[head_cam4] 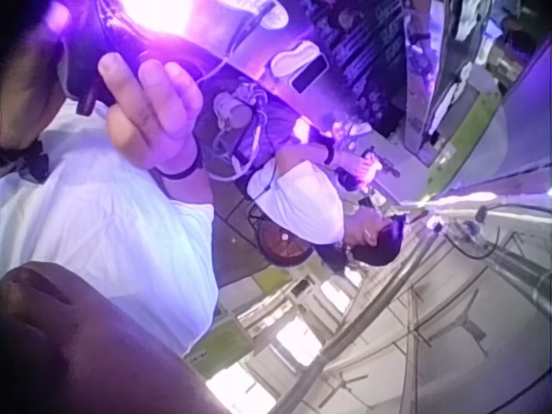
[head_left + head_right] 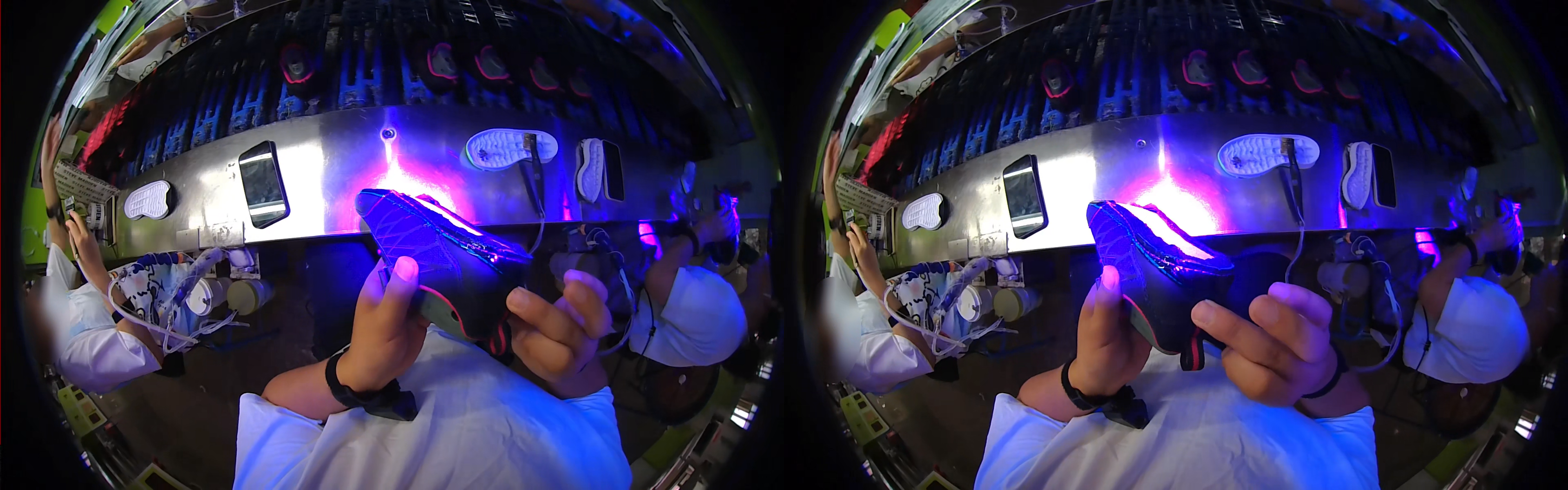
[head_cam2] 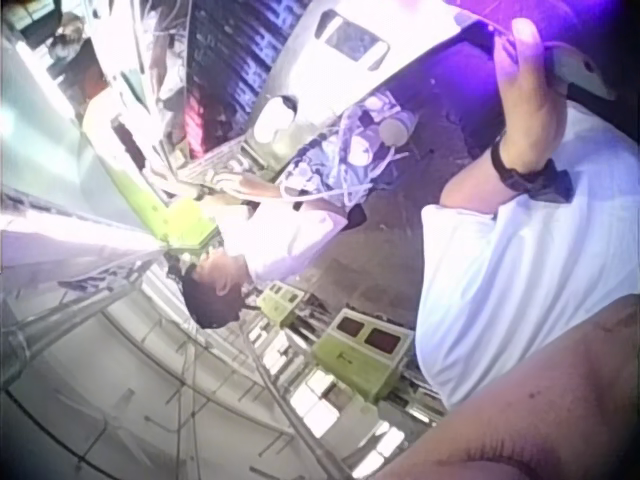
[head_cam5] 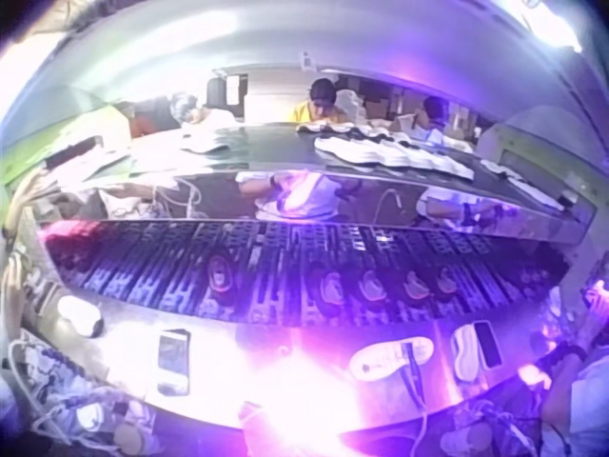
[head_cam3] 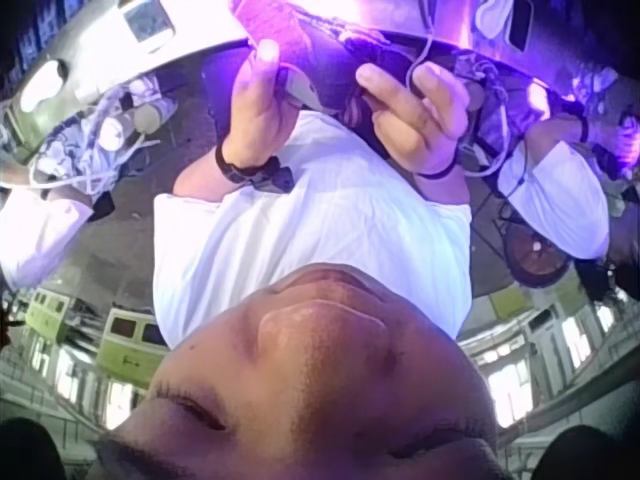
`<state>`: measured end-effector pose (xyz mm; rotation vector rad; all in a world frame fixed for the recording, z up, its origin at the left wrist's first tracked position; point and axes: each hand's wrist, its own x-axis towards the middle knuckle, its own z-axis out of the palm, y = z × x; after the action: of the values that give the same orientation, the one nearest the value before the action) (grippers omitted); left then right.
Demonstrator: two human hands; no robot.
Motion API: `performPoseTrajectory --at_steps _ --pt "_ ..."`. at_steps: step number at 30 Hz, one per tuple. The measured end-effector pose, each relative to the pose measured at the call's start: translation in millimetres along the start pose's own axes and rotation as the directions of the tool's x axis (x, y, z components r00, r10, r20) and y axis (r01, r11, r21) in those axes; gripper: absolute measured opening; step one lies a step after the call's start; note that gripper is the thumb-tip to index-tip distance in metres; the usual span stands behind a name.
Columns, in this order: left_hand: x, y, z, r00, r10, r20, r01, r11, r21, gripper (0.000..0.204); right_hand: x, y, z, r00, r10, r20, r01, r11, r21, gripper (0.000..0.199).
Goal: The worker inspects, positions, and cleans/glues shoe uppers over an automated assembly track.
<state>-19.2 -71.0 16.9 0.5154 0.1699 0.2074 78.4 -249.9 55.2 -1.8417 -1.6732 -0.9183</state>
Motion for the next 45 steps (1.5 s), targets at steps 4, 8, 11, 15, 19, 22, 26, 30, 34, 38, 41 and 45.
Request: performPoseTrajectory --at_steps 4,8,11,15,19,22,26,30,34,38,41,45 --pt "0.1 -1.5 -1.9 0.999 0.041 0.022 -0.043 0.992 0.116 0.056 3.6 1.5 -6.1 1.000 -0.012 0.026 0.012 1.000 -0.021 0.017" --pt "0.8 -1.1 -0.2 0.998 0.055 0.018 -0.057 0.988 0.143 0.056 5.6 3.2 -6.2 1.000 0.002 0.028 -0.002 1.000 -0.003 0.016" --pt "1.4 -3.9 -0.4 0.996 0.087 -0.004 -0.085 0.986 0.143 0.055 7.2 4.6 -7.0 0.999 -0.002 0.053 0.002 1.000 0.002 0.015" --pt "3.1 -3.2 1.6 0.996 0.087 -0.024 -0.083 0.987 0.140 0.053 6.4 7.1 -6.7 0.997 -0.001 0.071 0.001 1.000 0.006 0.015" --pt "5.4 -1.6 3.4 0.995 0.096 -0.038 -0.089 0.984 0.153 0.052 5.6 10.8 -3.3 0.998 -0.009 0.066 0.007 0.999 0.036 0.015" --pt "8.9 -1.6 5.0 0.993 0.103 -0.050 -0.092 0.979 0.180 0.051 10.0 15.9 -3.9 0.993 -0.023 0.113 0.018 0.999 0.037 0.015" --pt "10.7 -3.8 3.9 0.990 0.117 -0.074 -0.100 0.974 0.204 0.050 8.5 20.7 0.7 0.995 -0.024 0.097 0.016 0.997 0.076 0.014" --pt "12.3 -5.6 5.5 0.981 0.172 -0.089 -0.145 0.957 0.250 0.049 9.2 19.9 2.8 0.993 -0.007 0.118 -0.001 0.998 0.061 0.013" --pt "17.4 -6.9 -2.6 0.955 0.259 -0.143 -0.182 0.896 0.405 0.049 6.4 22.5 8.6 0.985 0.033 0.168 -0.048 0.995 0.090 0.014" --pt "26.4 5.6 -19.1 0.989 0.028 -0.149 0.002 0.981 0.193 0.048 -9.8 17.6 -0.6 0.984 0.119 0.131 -0.147 0.962 0.229 0.030" --pt "31.7 18.1 -7.7 0.994 -0.105 -0.011 0.105 0.992 0.066 0.049 -24.8 14.4 -15.3 0.881 0.470 -0.053 -0.427 0.839 0.337 0.035" --pt "31.9 11.5 -6.4 0.981 -0.146 -0.125 0.149 0.989 0.011 0.053 -17.8 28.7 5.6 0.795 0.605 0.034 -0.477 0.591 0.651 0.037"
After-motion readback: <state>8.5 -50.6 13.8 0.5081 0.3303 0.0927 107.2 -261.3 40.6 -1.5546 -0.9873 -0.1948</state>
